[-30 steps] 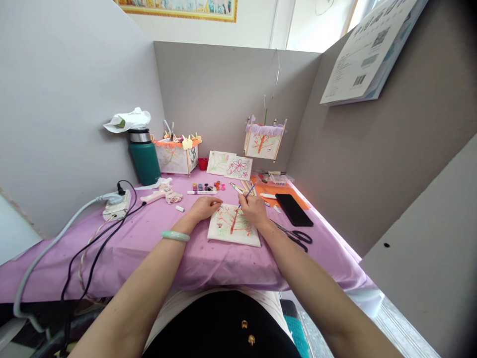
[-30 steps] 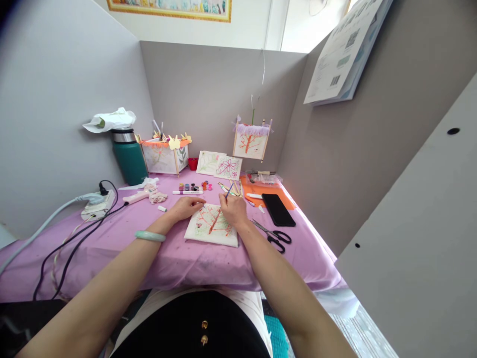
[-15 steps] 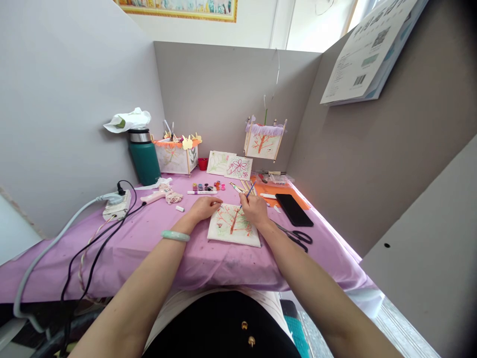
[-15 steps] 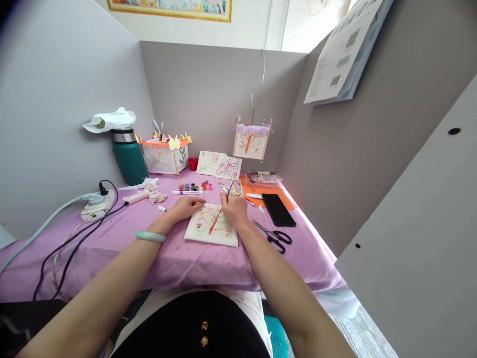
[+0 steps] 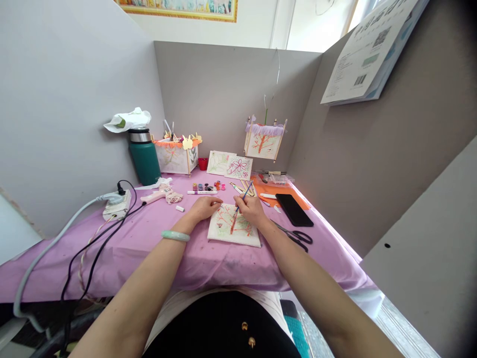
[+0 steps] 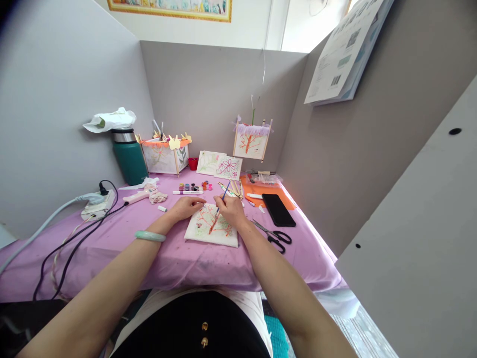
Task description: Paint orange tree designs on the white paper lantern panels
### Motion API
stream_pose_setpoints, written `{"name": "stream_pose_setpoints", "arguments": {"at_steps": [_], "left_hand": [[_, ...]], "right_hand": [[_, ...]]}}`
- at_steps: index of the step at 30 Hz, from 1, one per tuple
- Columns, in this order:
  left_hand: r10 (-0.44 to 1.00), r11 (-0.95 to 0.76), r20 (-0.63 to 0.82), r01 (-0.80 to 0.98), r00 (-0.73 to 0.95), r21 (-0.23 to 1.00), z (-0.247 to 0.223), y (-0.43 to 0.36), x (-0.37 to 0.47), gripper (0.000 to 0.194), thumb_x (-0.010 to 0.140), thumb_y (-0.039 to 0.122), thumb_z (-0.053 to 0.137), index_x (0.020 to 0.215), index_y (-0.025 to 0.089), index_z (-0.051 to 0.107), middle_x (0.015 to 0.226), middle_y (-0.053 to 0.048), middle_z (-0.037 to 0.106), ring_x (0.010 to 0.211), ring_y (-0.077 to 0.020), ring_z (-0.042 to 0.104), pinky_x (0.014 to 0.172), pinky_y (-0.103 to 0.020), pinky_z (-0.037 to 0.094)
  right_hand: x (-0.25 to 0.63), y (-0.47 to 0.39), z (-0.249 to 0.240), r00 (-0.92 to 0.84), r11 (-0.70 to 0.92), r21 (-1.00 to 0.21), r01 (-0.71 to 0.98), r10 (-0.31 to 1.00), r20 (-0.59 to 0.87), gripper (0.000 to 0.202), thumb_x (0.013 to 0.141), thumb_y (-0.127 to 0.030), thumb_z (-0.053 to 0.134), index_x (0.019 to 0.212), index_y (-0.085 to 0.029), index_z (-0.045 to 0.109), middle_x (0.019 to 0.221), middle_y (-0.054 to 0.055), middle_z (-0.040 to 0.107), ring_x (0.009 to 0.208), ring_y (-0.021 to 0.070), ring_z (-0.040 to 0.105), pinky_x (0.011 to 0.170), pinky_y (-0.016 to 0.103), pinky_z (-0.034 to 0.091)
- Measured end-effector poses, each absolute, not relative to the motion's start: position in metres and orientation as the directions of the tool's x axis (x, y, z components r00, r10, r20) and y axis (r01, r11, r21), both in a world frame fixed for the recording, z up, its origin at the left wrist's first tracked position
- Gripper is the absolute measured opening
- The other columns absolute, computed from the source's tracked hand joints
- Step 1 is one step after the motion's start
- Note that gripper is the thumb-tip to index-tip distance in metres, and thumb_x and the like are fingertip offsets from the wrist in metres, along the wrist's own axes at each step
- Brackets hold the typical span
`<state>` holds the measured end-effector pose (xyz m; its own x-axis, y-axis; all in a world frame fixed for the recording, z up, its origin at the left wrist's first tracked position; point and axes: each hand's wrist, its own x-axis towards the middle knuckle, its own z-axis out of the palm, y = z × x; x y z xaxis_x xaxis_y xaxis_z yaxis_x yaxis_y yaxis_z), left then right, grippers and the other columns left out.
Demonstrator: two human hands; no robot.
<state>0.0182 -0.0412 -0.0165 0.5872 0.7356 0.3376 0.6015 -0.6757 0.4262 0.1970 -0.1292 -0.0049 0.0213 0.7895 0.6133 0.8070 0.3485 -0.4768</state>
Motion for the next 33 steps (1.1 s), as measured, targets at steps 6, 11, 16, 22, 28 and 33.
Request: {"name": "stream_pose_setpoints", "arguments": {"at_steps": [6,11,16,22,28,33], "left_hand": [[0.724,-0.688,0.346,0.589,0.596,0.424,-0.0172,-0.0409,0.0177,0.036,0.078,0.032,0.042,0.101,0.02,0.066,0.103,-0.003,0.067,0.093,-0.0175,0.06,0.083,-0.026,0.044],[0.726,-0.686,0.345,0.584,0.595,0.435,-0.0169,-0.0412,0.0175,0.036,0.078,0.032,0.042,0.101,0.021,0.066,0.103,-0.003,0.067,0.093,-0.0173,0.06,0.082,-0.025,0.044],[0.73,-0.682,0.344,0.598,0.591,0.421,-0.0165,-0.0416,0.0177,0.036,0.078,0.033,0.042,0.102,0.021,0.066,0.105,-0.003,0.066,0.095,-0.0172,0.06,0.084,-0.025,0.044],[0.718,-0.694,0.343,0.589,0.606,0.414,-0.0162,-0.0419,0.0174,0.036,0.078,0.032,0.041,0.102,0.02,0.066,0.105,-0.003,0.066,0.095,-0.017,0.06,0.082,-0.025,0.044],[0.722,-0.69,0.342,0.593,0.601,0.414,-0.0145,-0.0434,0.0176,0.036,0.079,0.032,0.041,0.102,0.02,0.066,0.103,-0.003,0.067,0.094,-0.0171,0.06,0.082,-0.025,0.044],[0.712,-0.7,0.342,0.58,0.613,0.416,-0.0137,-0.0438,0.017,0.037,0.079,0.033,0.04,0.102,0.02,0.066,0.104,-0.002,0.066,0.094,-0.0172,0.06,0.082,-0.025,0.044]], "right_hand": [[0.1961,-0.1294,-0.0043,0.036,0.37,-0.568,0.735,0.816,0.577,0.038,0.087,-0.042,0.036,0.068,-0.019,0.059,0.055,-0.002,0.06,0.056,0.0104,0.058,0.06,0.019,0.04],[0.1964,-0.1282,-0.0046,0.023,0.402,-0.57,0.716,0.803,0.595,0.032,0.086,-0.038,0.039,0.073,-0.019,0.06,0.062,-0.001,0.063,0.06,0.0103,0.059,0.061,0.019,0.04],[0.1951,-0.1278,-0.006,-0.032,0.424,-0.558,0.714,0.815,0.579,0.024,0.084,-0.035,0.044,0.077,-0.019,0.062,0.069,-0.001,0.066,0.063,0.0099,0.058,0.061,0.019,0.039],[0.1957,-0.1279,-0.0085,-0.115,0.455,-0.586,0.671,0.844,0.525,0.022,0.083,-0.032,0.047,0.075,-0.018,0.062,0.062,-0.003,0.064,0.048,0.0067,0.052,0.053,0.019,0.037],[0.1964,-0.1272,-0.0091,-0.089,0.476,-0.595,0.648,0.823,0.561,0.023,0.083,-0.033,0.046,0.075,-0.018,0.062,0.064,-0.002,0.063,0.046,0.0064,0.05,0.051,0.019,0.036],[0.1963,-0.1273,-0.0098,-0.147,0.492,-0.591,0.639,0.832,0.534,0.023,0.083,-0.033,0.046,0.083,-0.019,0.064,0.072,-0.001,0.065,0.051,0.007,0.051,0.054,0.02,0.038]]}}
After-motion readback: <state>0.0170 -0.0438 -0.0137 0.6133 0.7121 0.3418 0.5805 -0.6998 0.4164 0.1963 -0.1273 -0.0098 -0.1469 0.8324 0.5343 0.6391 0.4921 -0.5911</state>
